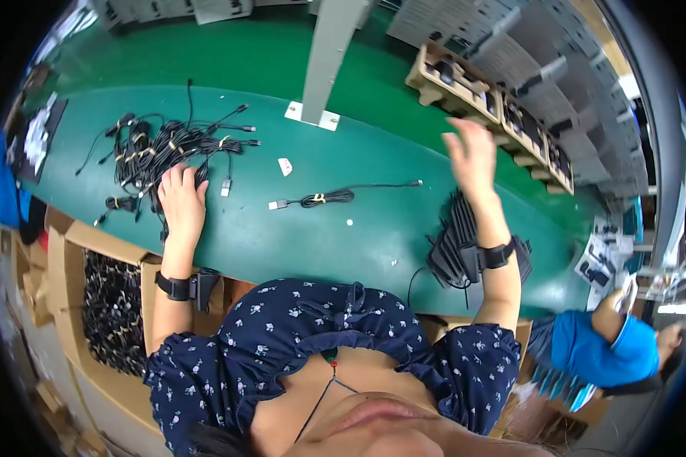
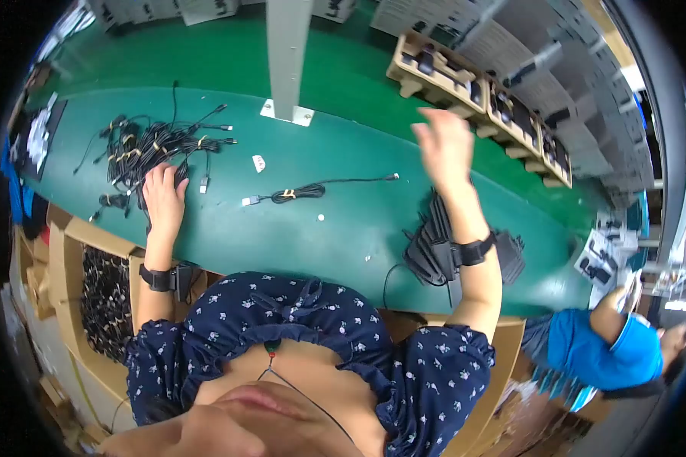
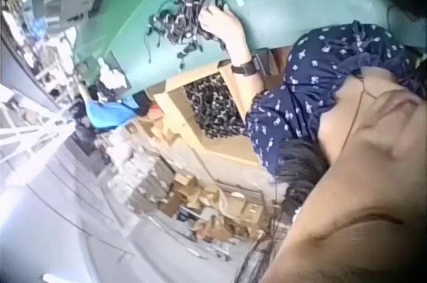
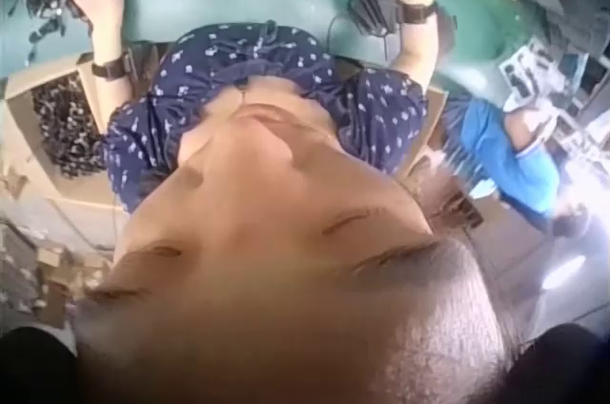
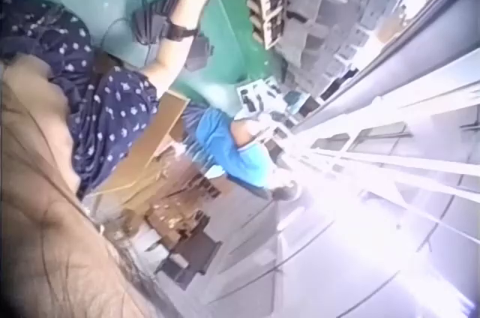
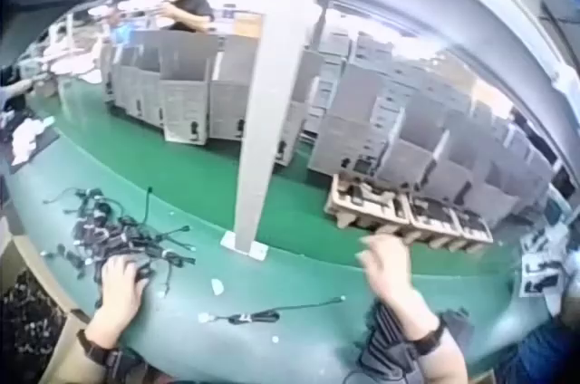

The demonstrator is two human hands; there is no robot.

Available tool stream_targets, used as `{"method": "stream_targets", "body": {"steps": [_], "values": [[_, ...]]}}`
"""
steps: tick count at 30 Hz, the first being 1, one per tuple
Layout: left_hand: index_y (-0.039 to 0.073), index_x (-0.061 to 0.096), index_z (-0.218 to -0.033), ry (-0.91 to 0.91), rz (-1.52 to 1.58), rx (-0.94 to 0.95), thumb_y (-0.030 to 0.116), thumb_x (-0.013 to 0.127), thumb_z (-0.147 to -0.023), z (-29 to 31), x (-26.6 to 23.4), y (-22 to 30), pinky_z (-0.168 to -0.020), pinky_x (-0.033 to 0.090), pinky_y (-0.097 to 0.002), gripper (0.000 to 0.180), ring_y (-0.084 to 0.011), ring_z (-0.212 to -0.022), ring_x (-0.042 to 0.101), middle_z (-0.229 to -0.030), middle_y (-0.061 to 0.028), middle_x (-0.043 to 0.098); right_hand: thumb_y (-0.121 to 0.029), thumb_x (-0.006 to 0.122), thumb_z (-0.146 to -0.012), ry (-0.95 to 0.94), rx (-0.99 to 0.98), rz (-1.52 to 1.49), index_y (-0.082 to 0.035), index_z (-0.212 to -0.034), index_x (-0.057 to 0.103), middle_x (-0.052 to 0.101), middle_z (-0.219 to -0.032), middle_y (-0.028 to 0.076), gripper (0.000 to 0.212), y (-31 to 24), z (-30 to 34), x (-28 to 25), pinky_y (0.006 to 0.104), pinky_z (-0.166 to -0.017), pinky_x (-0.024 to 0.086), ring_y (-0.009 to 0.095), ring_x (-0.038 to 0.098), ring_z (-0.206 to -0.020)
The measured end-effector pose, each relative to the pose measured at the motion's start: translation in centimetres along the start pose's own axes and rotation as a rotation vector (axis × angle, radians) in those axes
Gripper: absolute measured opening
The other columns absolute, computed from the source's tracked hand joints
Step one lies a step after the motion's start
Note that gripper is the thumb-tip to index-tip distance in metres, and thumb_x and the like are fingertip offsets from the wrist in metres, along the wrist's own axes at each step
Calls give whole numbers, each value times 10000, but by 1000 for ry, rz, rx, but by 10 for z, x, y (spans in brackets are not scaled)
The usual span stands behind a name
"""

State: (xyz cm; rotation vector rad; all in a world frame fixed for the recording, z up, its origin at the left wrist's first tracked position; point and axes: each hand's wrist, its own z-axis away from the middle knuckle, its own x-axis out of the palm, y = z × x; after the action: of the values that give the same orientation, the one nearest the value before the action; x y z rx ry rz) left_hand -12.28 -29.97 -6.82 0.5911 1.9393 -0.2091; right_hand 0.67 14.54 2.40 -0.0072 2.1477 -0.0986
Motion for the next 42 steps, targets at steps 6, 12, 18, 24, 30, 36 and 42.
{"method": "stream_targets", "body": {"steps": [6, 12, 18, 24, 30, 36, 42], "values": [[45, 533, -943, -118, 233, 241, 95, 642, -709, -9, -2, 58, -901, 345, -419, 263, -297, -1021, 457, -1047, -108, 500, -336, 706, -650, -415, -273, -455, -62, -1075, 534, 534, -1065, 108, 534, -125, 45, 38, 369, -840, 394, 282, 492, -1019], [30, 542, -945, -274, 314, 388, 120, 686, -672, -9, -19, 77, -943, 329, -423, 321, -298, -1017, 471, -1075, -110, 501, -283, 628, -757, -400, -330, -218, -68, -899, 524, 479, -890, 70, 278, -129, 58, 72, 340, -729, 381, 233, 460, -854], [4, 350, -1281, -297, 493, 298, 209, 736, -670, -16, -10, 106, -1000, 290, -434, 752, -366, -1168, 378, -1245, -202, 412, -198, 604, -807, -197, 165, -593, -26, -976, 528, 533, -827, 91, 253, -126, 29, 26, 364, -737, 420, 256, 512, -828], [-35, 328, -1265, -176, 763, 462, 219, 733, -698, -21, 7, 158, -968, 344, -409, 742, -361, -1176, 400, -1263, -228, 402, -111, 578, -855, -202, 368, -1601, 13, -1099, 485, 573, -954, 59, 289, -144, 25, 28, 238, -729, 470, 119, 568, -861], [34, 400, -1112, -841, 1746, 155, 125, 551, -865, -18, -14, 198, -632, 455, -243, 304, -133, -687, 570, -837, -80, 539, -331, 636, -778, -83, 169, -891, -59, -1002, 606, 544, -853, 64, 354, -116, 44, 11, 348, -793, 407, 241, 487, -884], [59, 480, -1022, -808, 1613, -101, 192, 466, -929, -29, 12, 186, -443, 309, -187, 163, -54, -483, 360, -616, 16, 415, -426, 610, -769, -64, 337, -121, -96, -1102, 564, 541, -1053, 95, 471, -26, 75, -26, 384, -882, 385, 266, 470, -1026], [60, 443, -1063, -703, 1550, -176, 199, 503, -909, -27, 34, 172, -393, 294, -190, 216, -43, -448, 336, -577, 26, 391, -615, 617, -662, -202, 1022, 170, -44, -1165, 498, 473, -1171, 223, 771, 72, 145, -1, 502, -915, 334, 353, 420, -1129]]}}
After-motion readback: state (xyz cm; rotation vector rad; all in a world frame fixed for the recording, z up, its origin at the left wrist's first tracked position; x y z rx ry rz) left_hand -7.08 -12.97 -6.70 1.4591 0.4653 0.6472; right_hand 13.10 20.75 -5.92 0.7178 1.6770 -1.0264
